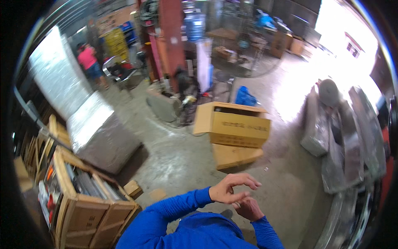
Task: The person wraps a large furniture piece in bubble wrap and secures it with packing tape using a handheld tape dispenser. They then write on the wrapped surface with a marker.
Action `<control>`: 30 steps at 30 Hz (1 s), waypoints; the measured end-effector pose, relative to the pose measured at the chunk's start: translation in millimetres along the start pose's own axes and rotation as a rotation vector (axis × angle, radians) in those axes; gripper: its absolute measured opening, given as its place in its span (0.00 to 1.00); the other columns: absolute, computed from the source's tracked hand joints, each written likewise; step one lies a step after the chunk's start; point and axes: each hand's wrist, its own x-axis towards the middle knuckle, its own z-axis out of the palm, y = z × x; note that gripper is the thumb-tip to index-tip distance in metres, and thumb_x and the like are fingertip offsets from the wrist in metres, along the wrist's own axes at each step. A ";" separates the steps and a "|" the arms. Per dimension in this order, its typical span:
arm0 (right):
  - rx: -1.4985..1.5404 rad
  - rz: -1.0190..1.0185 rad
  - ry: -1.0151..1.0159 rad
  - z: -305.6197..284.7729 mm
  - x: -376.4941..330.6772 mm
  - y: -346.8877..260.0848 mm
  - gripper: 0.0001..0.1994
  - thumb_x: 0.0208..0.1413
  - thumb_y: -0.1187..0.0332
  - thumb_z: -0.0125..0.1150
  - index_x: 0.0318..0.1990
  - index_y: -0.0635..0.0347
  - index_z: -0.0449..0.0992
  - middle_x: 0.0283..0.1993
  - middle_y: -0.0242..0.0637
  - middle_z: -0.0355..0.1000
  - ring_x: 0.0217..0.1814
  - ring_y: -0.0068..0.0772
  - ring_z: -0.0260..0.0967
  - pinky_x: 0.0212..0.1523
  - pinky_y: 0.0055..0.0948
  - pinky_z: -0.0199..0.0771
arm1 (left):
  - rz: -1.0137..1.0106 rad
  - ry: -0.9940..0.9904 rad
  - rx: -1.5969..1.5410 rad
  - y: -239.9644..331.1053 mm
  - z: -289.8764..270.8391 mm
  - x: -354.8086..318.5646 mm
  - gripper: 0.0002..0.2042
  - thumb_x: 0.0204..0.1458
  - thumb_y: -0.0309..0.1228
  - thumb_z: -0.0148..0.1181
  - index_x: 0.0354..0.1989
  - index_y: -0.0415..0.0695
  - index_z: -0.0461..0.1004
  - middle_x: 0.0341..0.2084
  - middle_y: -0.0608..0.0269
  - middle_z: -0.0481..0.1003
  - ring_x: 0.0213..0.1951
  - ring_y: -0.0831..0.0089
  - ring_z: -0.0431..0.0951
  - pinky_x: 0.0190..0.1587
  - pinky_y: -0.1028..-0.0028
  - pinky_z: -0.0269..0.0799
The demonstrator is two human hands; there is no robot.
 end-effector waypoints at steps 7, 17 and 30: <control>0.038 0.488 0.353 -6.0 -181.4 120.7 0.13 0.53 0.58 0.63 0.42 0.52 0.77 0.33 0.40 0.75 0.39 0.46 0.75 0.38 0.44 0.76 | 1.114 -0.437 -0.618 48.9 183.0 189.2 0.13 0.55 0.41 0.58 0.31 0.44 0.76 0.42 0.52 0.78 0.41 0.51 0.79 0.42 0.48 0.71; 0.229 0.856 0.383 -45.5 -217.8 301.2 0.14 0.54 0.58 0.62 0.45 0.53 0.77 0.38 0.43 0.77 0.41 0.49 0.76 0.39 0.44 0.77 | 0.816 -0.250 -0.949 -87.3 329.3 365.9 0.10 0.59 0.28 0.56 0.26 0.46 0.79 0.36 0.61 0.82 0.37 0.57 0.81 0.35 0.65 0.77; 0.813 1.614 0.096 129.2 -389.1 605.9 0.23 0.48 0.50 0.65 0.42 0.62 0.81 0.41 0.49 0.79 0.46 0.48 0.77 0.51 0.40 0.75 | 0.964 -0.177 -0.897 -265.7 319.2 664.8 0.08 0.57 0.23 0.58 0.25 0.44 0.79 0.32 0.59 0.82 0.31 0.63 0.82 0.28 0.72 0.72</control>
